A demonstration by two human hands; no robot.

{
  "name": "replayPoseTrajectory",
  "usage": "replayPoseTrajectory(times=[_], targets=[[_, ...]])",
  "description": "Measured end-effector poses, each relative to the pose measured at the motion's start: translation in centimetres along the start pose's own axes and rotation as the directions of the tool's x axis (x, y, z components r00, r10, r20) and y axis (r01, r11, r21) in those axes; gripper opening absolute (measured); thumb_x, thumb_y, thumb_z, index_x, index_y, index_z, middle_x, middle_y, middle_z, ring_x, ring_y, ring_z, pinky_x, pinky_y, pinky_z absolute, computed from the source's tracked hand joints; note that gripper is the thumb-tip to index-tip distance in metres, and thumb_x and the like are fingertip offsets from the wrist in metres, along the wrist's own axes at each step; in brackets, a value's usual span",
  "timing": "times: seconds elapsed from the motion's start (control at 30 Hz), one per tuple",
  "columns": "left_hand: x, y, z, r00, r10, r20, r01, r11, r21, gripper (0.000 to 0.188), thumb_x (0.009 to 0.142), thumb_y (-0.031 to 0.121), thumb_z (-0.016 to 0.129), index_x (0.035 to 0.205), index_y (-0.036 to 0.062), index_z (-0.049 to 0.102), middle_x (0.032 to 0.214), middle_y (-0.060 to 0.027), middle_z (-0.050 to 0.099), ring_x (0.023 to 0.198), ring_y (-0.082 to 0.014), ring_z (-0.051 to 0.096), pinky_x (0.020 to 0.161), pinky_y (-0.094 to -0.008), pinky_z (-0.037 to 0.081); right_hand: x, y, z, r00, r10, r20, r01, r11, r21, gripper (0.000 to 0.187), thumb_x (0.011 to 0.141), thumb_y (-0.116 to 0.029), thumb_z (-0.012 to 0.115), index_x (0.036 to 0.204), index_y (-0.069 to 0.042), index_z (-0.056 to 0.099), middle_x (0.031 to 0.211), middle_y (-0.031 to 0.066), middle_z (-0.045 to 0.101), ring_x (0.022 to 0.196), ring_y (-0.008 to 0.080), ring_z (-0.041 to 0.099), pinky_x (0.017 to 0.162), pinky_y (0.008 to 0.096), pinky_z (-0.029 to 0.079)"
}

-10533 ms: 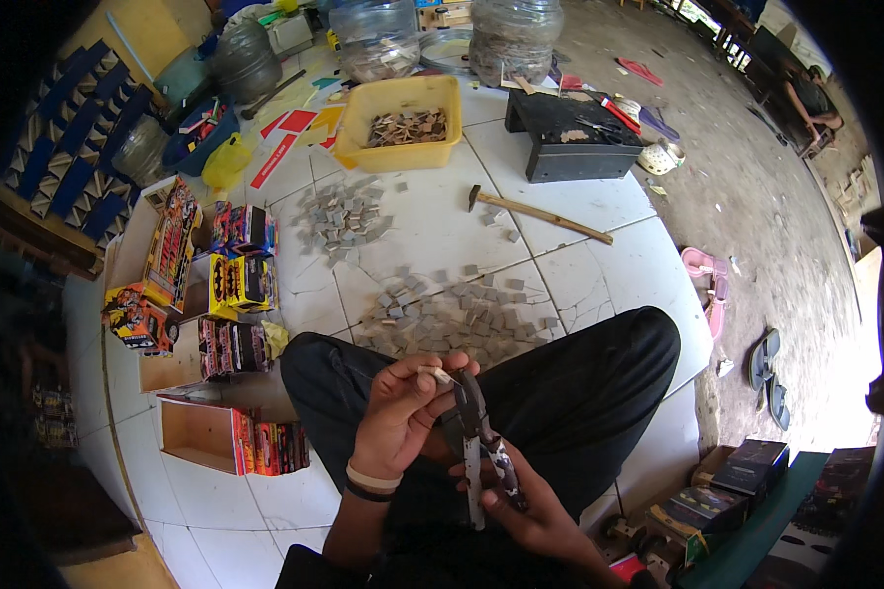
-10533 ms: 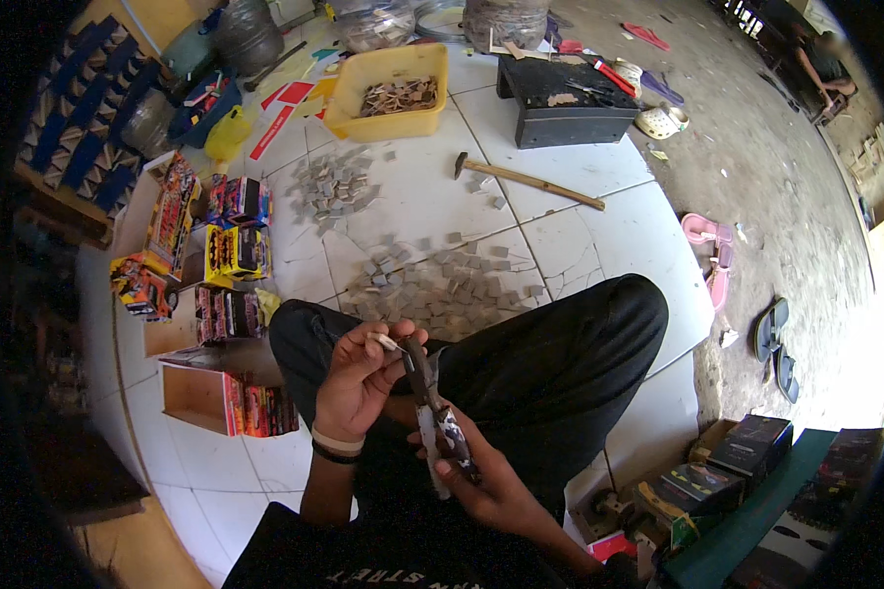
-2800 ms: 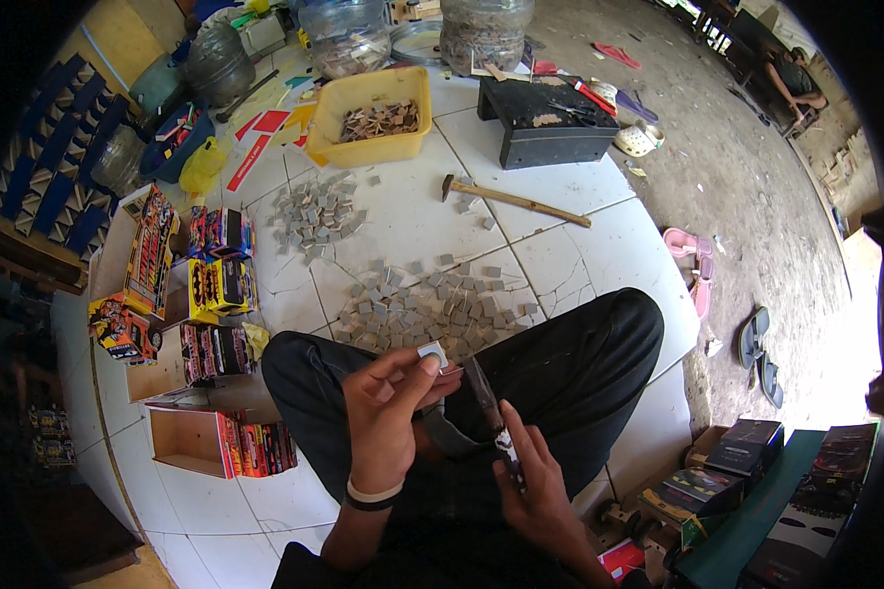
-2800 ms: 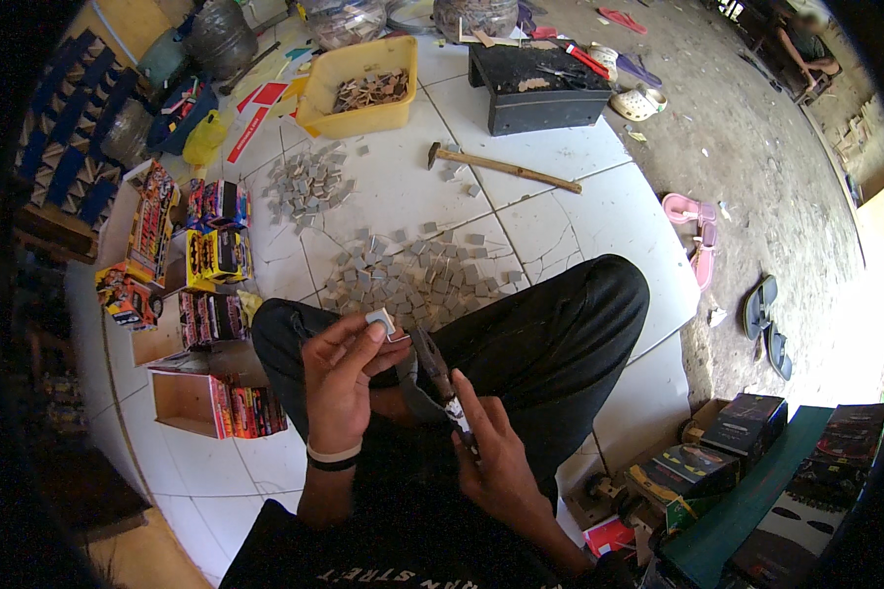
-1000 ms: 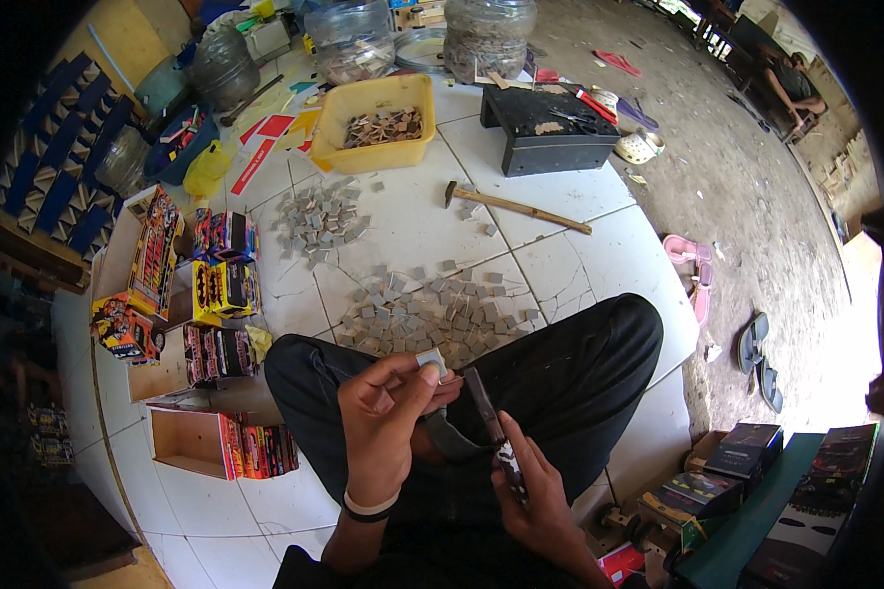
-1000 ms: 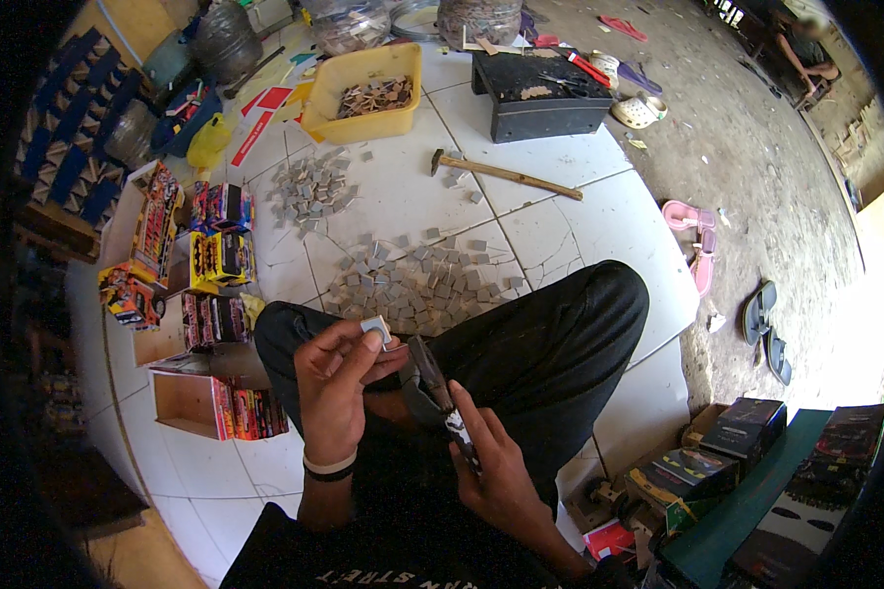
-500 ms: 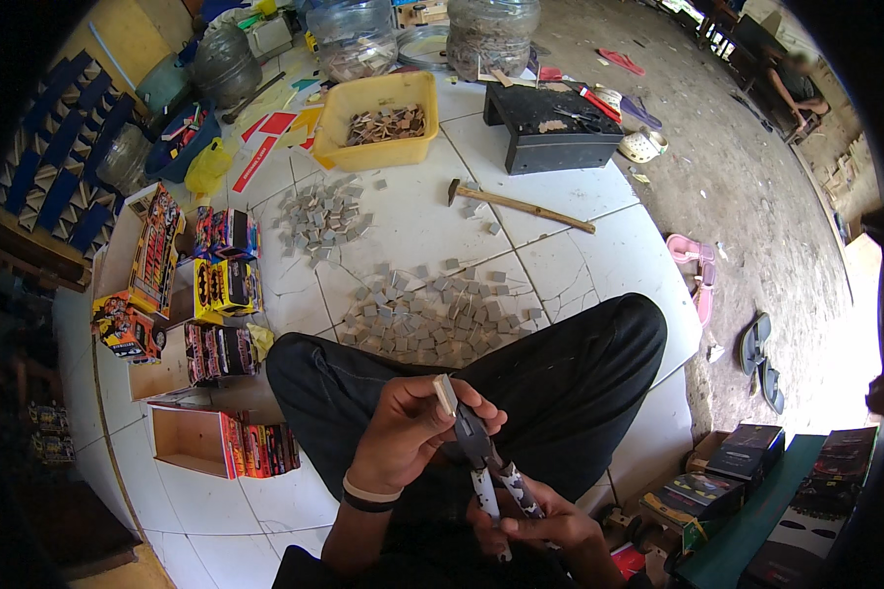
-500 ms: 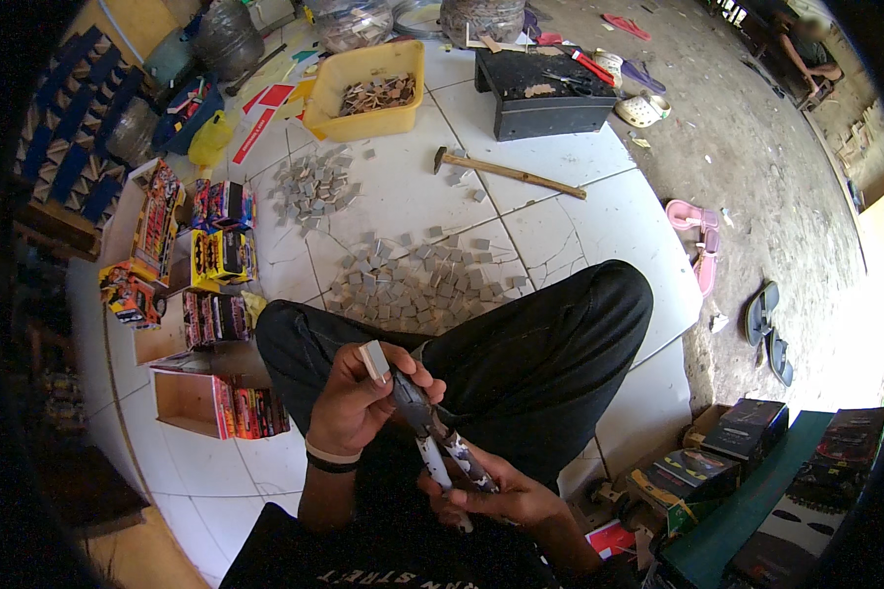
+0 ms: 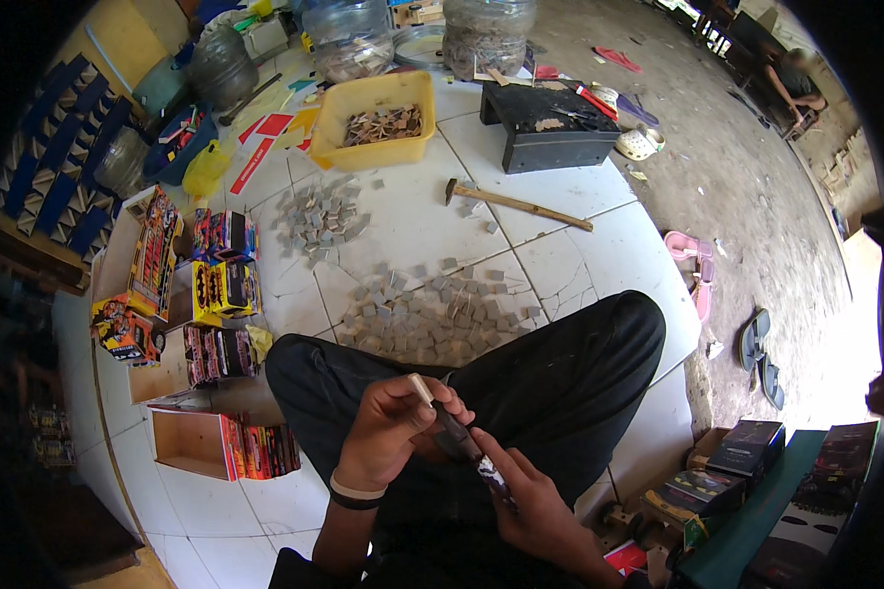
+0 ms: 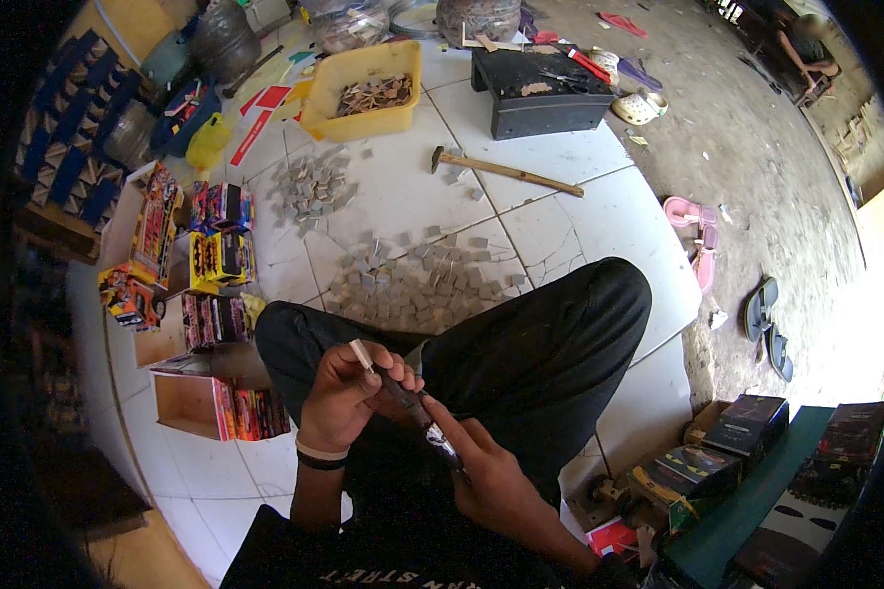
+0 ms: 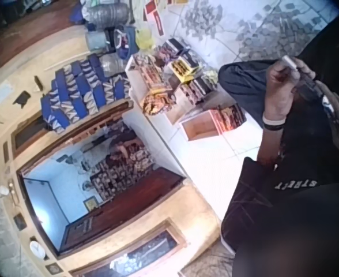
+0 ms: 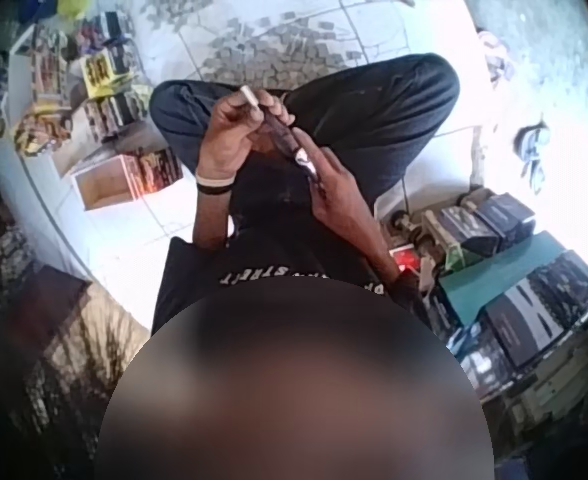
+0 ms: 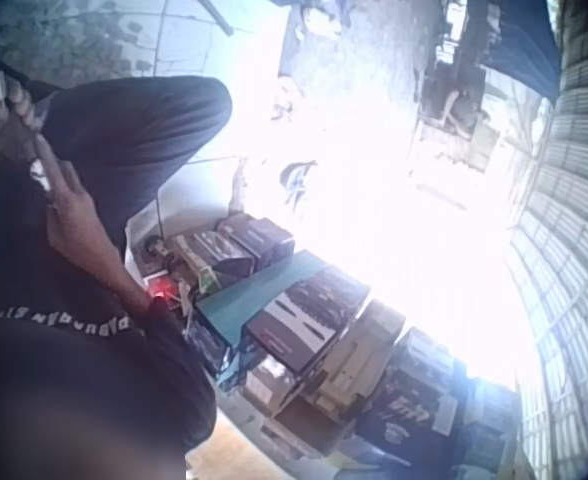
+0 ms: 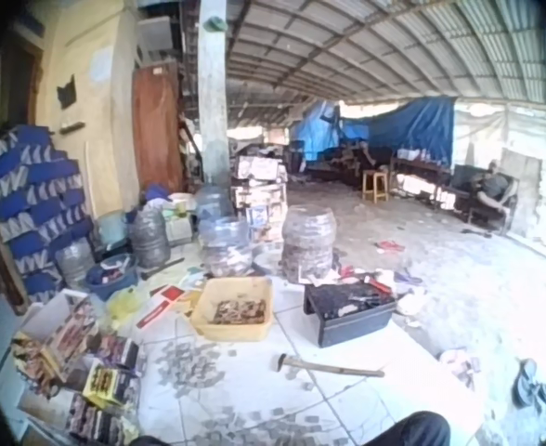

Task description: The person sits on the floor and uses pliers to trim the fuse wires of small firecrackers. They pick up each firecracker, cut the wire, and place the trimmed item on the floor. The person repeats this process for multiple firecrackers.

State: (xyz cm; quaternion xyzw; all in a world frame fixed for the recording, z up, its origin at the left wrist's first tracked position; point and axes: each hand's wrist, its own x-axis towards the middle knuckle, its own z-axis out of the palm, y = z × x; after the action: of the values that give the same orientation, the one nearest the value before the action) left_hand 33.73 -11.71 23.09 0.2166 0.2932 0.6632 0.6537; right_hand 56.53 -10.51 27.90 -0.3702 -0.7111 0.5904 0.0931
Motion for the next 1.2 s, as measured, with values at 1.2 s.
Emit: replayPoseTrajectory(times=[1.2], targets=[[0.2,-2.2,1.9,0.985,0.120,-0.125,-0.120,0.993,0.011,0.012,0.099,0.005,0.069,0.106,0.0006,0.060,0.149,-0.0261,0.054,0.129,-0.0238,0.063,0.106,-0.0375,0.058,0.5,0.6,0.7,0.988,-0.061,0.144,-0.093,0.512,0.854,0.067,0.107,-0.012,0.053,0.163,-0.004,0.015,0.153,0.0296,0.045,0.144,0.0386,0.048,0.111,0.0553,0.049]])
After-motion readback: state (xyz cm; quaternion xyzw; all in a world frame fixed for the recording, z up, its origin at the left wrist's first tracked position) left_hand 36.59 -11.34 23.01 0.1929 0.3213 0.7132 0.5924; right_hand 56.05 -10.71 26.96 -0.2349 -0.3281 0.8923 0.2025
